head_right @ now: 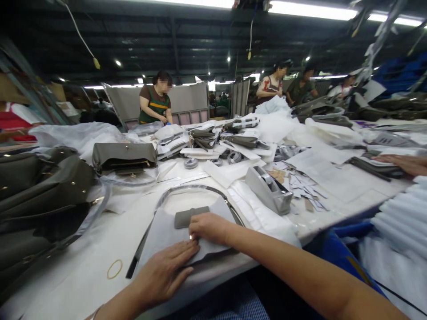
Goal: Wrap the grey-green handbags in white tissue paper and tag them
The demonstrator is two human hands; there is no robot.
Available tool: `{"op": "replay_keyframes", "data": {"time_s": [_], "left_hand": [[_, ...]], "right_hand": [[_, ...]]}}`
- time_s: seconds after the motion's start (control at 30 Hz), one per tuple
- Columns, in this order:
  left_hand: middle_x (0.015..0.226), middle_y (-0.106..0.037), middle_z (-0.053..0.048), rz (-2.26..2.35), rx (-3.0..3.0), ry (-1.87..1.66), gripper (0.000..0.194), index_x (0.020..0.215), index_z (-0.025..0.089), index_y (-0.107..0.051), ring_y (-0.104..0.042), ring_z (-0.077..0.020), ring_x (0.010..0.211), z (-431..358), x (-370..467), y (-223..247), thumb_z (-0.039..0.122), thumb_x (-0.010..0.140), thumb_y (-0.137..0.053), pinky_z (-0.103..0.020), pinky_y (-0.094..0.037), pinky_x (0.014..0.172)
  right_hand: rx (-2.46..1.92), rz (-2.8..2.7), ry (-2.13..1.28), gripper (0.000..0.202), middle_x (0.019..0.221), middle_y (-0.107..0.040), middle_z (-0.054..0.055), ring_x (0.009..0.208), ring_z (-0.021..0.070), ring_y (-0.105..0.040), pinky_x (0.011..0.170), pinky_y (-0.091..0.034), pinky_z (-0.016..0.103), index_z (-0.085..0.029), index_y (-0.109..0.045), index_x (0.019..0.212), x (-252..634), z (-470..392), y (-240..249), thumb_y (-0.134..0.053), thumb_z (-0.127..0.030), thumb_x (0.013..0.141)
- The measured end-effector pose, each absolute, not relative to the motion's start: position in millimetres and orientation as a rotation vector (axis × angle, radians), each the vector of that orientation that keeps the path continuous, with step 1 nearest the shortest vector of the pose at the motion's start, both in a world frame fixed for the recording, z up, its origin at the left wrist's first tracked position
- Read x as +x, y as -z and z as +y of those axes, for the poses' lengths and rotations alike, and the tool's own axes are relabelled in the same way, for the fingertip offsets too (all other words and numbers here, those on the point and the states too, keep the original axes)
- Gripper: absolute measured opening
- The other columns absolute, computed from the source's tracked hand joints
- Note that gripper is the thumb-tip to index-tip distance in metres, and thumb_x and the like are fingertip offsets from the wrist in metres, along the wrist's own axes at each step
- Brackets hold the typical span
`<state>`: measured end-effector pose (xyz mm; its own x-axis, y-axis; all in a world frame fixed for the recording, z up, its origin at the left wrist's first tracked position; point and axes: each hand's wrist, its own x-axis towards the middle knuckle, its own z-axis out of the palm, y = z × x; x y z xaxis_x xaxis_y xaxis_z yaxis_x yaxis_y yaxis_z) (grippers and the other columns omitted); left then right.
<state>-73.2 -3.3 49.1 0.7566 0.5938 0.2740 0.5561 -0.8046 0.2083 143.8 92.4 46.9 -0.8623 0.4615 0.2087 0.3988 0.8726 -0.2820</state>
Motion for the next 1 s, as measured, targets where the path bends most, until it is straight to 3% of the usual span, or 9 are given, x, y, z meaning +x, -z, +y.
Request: {"op": "replay_keyframes", "data": {"time_s": [0.37,0.53,0.63,0.7,0.8,0.9,1.0], "left_hand": [[0.137,-0.062,-0.003,1.048,3.024,-0.676,0.051,0.142,0.021,-0.050,-0.060,-0.0218,0.124,-7,-70,-27,0.029,0.093,-0.058,-0.036,-0.056,0.101],[0.138,-0.061,-0.003,1.077,3.026,-0.703,0.054,0.143,0.021,-0.049,-0.060,-0.0220,0.124,-7,-71,-24,0.030,0.091,-0.059,-0.034,-0.056,0.100],[0.137,-0.062,-0.002,1.054,3.042,-0.724,0.054,0.141,0.020,-0.051,-0.061,-0.0210,0.123,-8,-71,-26,0.028,0.089,-0.061,-0.031,-0.056,0.099],[0.136,-0.063,-0.001,1.043,3.048,-0.746,0.055,0.140,0.019,-0.052,-0.062,-0.0204,0.122,-7,-71,-28,0.026,0.087,-0.062,-0.030,-0.056,0.099],[0.135,-0.063,-0.002,1.026,3.053,-0.771,0.054,0.138,0.018,-0.054,-0.063,-0.0207,0.121,-6,-71,-28,0.023,0.085,-0.062,-0.029,-0.055,0.099],[0.135,-0.064,-0.003,1.002,3.058,-0.777,0.055,0.137,0.016,-0.055,-0.063,-0.0209,0.121,-3,-70,-25,0.020,0.082,-0.061,-0.030,-0.055,0.099],[0.134,-0.064,-0.003,0.960,3.071,-0.789,0.057,0.135,0.015,-0.056,-0.063,-0.0205,0.121,1,-71,-19,0.016,0.078,-0.060,-0.029,-0.055,0.100]], "right_hand": [[-0.652,-2.928,-0.098,0.010,0.096,-0.064,0.004,0.080,0.0164,-0.056,0.067,-0.040,0.026,-0.020,-0.065,0.095,140,87,-48,-0.056,-0.022,0.097],[-0.765,-2.888,-0.331,0.011,0.096,-0.067,0.006,0.083,0.0162,-0.059,0.072,-0.044,0.026,-0.016,-0.068,0.097,136,87,-55,-0.059,-0.023,0.095],[-0.858,-2.839,-0.417,0.014,0.096,-0.071,0.000,0.086,0.0130,-0.064,0.077,-0.047,0.021,-0.022,-0.072,0.098,141,104,-71,-0.065,-0.033,0.093],[-1.040,-2.739,-0.375,0.022,0.104,-0.073,0.001,0.098,0.0138,-0.065,0.087,-0.047,0.022,-0.025,-0.071,0.106,152,129,-82,-0.056,-0.037,0.098],[-1.429,-2.496,-0.190,0.034,0.128,-0.065,0.013,0.120,0.0224,-0.058,0.106,-0.040,0.038,-0.019,-0.060,0.129,173,178,-89,-0.039,-0.028,0.104],[-1.753,-2.299,-0.062,0.053,0.141,-0.054,0.022,0.132,0.0339,-0.048,0.112,-0.032,0.052,-0.014,-0.047,0.142,190,218,-77,-0.061,-0.027,0.093],[-1.924,-2.204,-0.012,0.078,0.143,-0.049,0.029,0.133,0.0413,-0.046,0.108,-0.036,0.055,-0.008,-0.040,0.147,198,238,-60,-0.075,-0.027,0.080]]}}
